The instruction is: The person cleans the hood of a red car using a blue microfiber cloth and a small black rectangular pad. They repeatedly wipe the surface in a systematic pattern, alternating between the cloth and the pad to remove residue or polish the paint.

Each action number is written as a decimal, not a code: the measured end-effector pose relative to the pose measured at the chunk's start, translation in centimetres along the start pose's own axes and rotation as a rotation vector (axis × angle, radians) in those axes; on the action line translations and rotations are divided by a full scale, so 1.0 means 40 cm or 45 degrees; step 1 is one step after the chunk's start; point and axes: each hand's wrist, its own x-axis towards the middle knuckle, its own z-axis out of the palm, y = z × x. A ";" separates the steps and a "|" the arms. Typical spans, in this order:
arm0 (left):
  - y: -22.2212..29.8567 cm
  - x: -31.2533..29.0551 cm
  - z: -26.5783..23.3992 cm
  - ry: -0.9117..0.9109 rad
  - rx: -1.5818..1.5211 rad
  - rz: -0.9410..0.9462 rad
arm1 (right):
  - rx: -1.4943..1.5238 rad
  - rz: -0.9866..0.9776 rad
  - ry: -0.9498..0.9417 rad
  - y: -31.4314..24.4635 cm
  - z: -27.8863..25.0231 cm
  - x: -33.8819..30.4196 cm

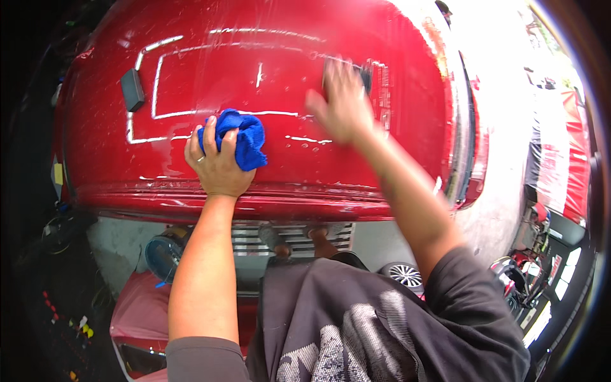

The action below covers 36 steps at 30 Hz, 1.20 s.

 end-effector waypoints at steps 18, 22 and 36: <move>0.030 0.016 0.007 -0.035 -0.069 0.070 | 0.214 0.212 -0.108 0.456 -0.111 0.617; 0.024 0.014 0.018 -0.042 -0.063 0.048 | 0.044 0.202 -0.097 0.368 -0.071 0.491; 0.028 0.000 0.002 -0.079 -0.031 0.031 | 0.087 0.157 -0.161 0.388 -0.091 0.151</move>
